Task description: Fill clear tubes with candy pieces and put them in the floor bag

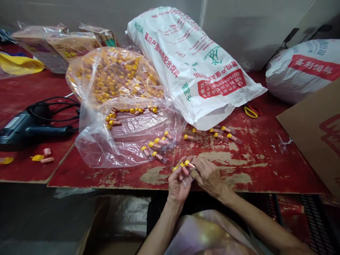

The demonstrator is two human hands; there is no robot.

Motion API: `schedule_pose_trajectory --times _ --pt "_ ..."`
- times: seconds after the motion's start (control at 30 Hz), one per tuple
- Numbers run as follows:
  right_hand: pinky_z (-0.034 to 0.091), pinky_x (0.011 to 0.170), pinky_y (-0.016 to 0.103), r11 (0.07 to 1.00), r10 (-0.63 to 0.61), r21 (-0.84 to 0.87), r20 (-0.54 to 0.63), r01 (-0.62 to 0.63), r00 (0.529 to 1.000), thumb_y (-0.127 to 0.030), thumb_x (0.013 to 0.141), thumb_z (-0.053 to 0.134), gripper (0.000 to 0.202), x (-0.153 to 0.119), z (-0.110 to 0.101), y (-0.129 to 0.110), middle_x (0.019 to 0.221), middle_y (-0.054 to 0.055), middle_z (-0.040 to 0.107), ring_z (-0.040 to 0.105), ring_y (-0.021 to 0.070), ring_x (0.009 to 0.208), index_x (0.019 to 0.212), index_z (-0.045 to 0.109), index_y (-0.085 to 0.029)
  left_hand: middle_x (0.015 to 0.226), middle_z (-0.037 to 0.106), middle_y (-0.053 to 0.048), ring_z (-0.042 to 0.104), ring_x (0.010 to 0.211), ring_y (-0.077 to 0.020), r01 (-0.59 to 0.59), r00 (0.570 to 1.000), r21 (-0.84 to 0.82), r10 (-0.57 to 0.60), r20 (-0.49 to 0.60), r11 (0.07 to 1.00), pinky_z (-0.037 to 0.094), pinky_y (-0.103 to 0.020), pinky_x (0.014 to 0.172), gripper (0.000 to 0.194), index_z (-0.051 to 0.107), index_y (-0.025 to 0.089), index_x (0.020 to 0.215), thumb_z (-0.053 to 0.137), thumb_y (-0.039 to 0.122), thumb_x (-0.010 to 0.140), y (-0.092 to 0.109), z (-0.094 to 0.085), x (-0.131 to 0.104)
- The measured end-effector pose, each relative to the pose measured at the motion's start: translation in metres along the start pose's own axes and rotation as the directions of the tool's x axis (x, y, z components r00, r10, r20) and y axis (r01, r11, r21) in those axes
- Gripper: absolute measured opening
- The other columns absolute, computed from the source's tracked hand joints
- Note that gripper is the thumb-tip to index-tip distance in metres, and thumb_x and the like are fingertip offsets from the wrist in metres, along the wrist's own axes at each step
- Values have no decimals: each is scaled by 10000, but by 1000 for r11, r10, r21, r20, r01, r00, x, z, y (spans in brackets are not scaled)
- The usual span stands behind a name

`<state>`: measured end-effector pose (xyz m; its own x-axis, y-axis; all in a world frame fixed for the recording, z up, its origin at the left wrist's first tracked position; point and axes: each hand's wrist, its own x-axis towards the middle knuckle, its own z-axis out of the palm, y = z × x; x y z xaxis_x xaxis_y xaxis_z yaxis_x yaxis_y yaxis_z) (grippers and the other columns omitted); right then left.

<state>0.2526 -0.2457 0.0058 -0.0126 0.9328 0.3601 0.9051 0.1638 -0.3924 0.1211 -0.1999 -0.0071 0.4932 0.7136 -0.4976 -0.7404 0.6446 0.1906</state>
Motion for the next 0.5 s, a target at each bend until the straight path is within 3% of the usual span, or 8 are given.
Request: schedule_pose_trajectory --times 0.07,0.17,0.3,0.37,0.43,0.5 --pt "398 712 271 998 -61 -13 -19 61 998 -322 955 404 294 9 0 -2 835 67 603 524 166 782 910 647 -162 1132 673 -142 642 1025 -232 -2 1000 0 2 3 1000 466 -416 964 341 641 142 1134 518 141 816 3 -1 -1" --pt "402 743 277 998 -9 -58 -39 7 999 -289 956 382 301 37 -1 12 898 80 582 500 177 848 940 653 -159 1089 684 -108 662 930 -235 23 999 5 -23 41 1000 493 -478 908 352 628 185 1159 531 180 820 5 -6 -3" --pt "380 826 372 932 125 -351 89 -86 988 -255 909 478 302 81 20 31 1121 141 556 458 254 990 1166 579 -136 1057 675 -92 652 885 -230 44 992 41 -48 119 998 524 -443 832 380 626 196 1167 580 224 791 6 -11 -6" --pt "362 837 415 887 180 -451 141 -99 974 -259 905 484 306 95 33 33 1203 181 522 447 289 1030 1165 563 -118 1040 669 -101 644 871 -226 52 988 56 -60 142 997 529 -411 797 389 629 183 1163 598 247 781 8 -13 -7" --pt "349 849 421 870 211 -481 164 -109 964 -256 925 446 257 99 36 32 1229 192 518 455 300 1057 1092 582 -115 1027 666 -114 636 851 -219 60 985 61 -69 156 996 528 -387 769 395 634 167 1153 611 266 770 9 -13 -7" --pt "354 839 370 898 209 -430 226 -95 951 -258 949 400 249 95 26 32 1171 162 571 506 264 1025 1050 587 -128 1024 664 -129 629 836 -216 70 983 58 -79 168 996 523 -371 746 410 634 154 1147 624 279 757 11 -13 -6"
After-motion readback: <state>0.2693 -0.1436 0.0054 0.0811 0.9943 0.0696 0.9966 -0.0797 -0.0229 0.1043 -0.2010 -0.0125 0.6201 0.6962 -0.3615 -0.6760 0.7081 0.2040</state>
